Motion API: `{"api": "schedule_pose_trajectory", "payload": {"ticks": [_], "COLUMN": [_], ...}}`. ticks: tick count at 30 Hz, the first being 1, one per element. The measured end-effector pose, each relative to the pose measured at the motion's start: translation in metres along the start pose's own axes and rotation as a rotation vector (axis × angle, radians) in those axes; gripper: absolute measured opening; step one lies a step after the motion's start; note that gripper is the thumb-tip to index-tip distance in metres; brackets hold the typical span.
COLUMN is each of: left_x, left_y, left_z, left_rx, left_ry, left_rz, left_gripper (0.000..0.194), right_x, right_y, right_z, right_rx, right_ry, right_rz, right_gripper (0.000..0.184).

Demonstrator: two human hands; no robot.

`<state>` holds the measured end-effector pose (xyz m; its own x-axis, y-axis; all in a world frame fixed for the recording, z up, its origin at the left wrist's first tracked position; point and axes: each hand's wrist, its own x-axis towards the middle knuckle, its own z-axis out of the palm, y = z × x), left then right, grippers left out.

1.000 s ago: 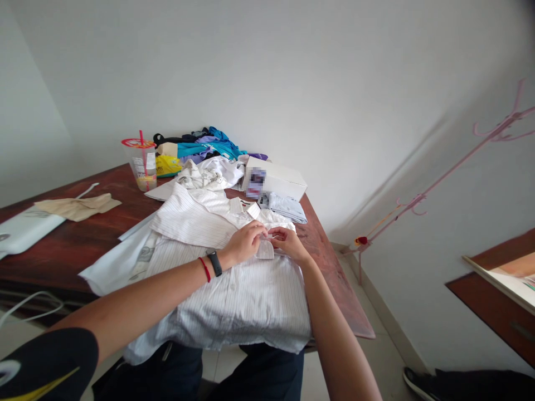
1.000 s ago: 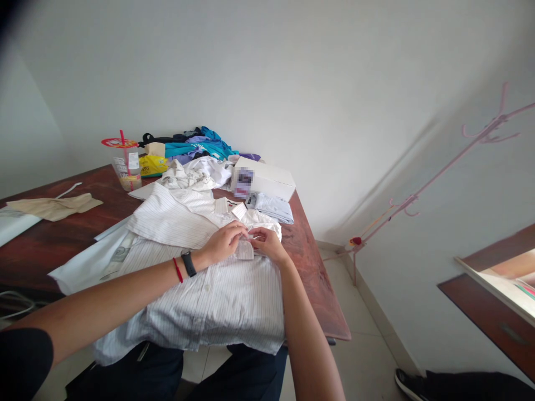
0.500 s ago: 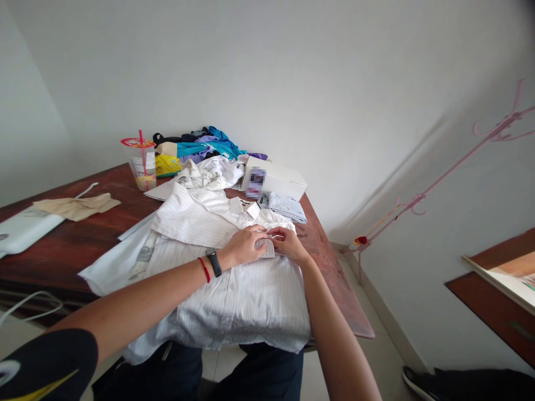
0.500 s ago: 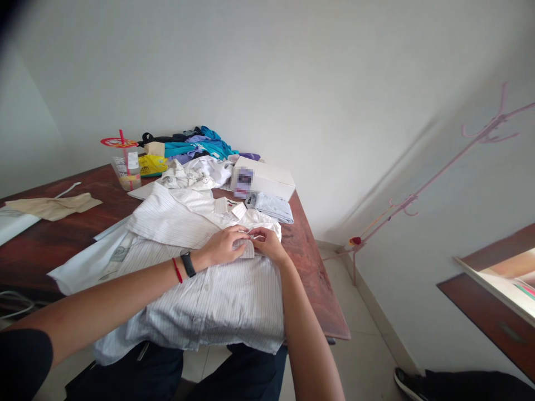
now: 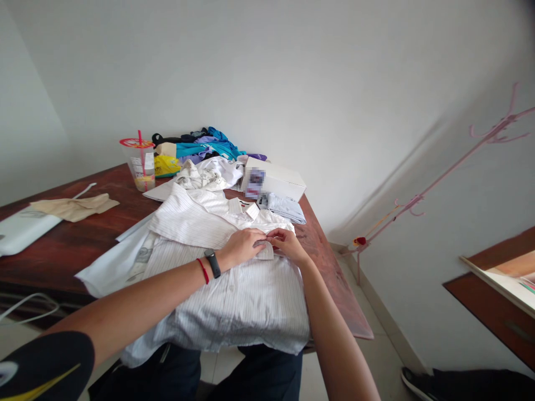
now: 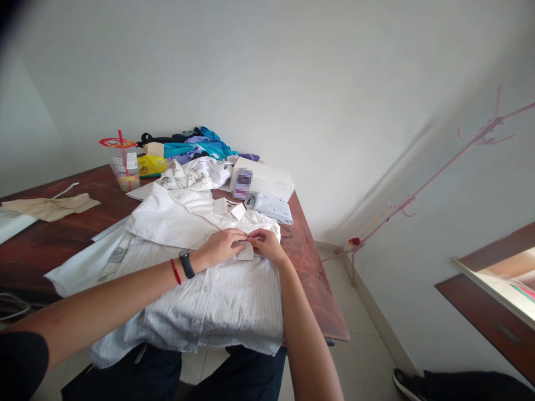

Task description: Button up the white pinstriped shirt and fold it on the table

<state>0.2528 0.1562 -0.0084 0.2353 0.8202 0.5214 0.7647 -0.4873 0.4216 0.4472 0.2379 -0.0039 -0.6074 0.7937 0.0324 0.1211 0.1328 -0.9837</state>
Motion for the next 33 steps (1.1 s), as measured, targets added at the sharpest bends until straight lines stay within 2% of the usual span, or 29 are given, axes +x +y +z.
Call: {"api": "schedule_pose_trajectory", "payload": {"ticks": [6, 17, 33], "left_x": [0.0, 0.0, 0.0], "left_y": [-0.005, -0.001, 0.003], "left_z": [0.002, 0.0, -0.001], "left_rx": [0.011, -0.029, -0.045], "left_ry": [-0.004, 0.003, 0.014], "left_rz": [-0.005, -0.042, -0.004], "left_gripper": [0.017, 0.008, 0.009], "right_x": [0.002, -0.003, -0.003], "right_y": [0.003, -0.007, -0.008], "right_z": [-0.002, 0.002, 0.002], "right_rx": [0.0, 0.005, 0.031], "right_ry": [0.012, 0.054, 0.04], "right_rz": [-0.027, 0.024, 0.039], "right_gripper": [0.038, 0.037, 0.042]}}
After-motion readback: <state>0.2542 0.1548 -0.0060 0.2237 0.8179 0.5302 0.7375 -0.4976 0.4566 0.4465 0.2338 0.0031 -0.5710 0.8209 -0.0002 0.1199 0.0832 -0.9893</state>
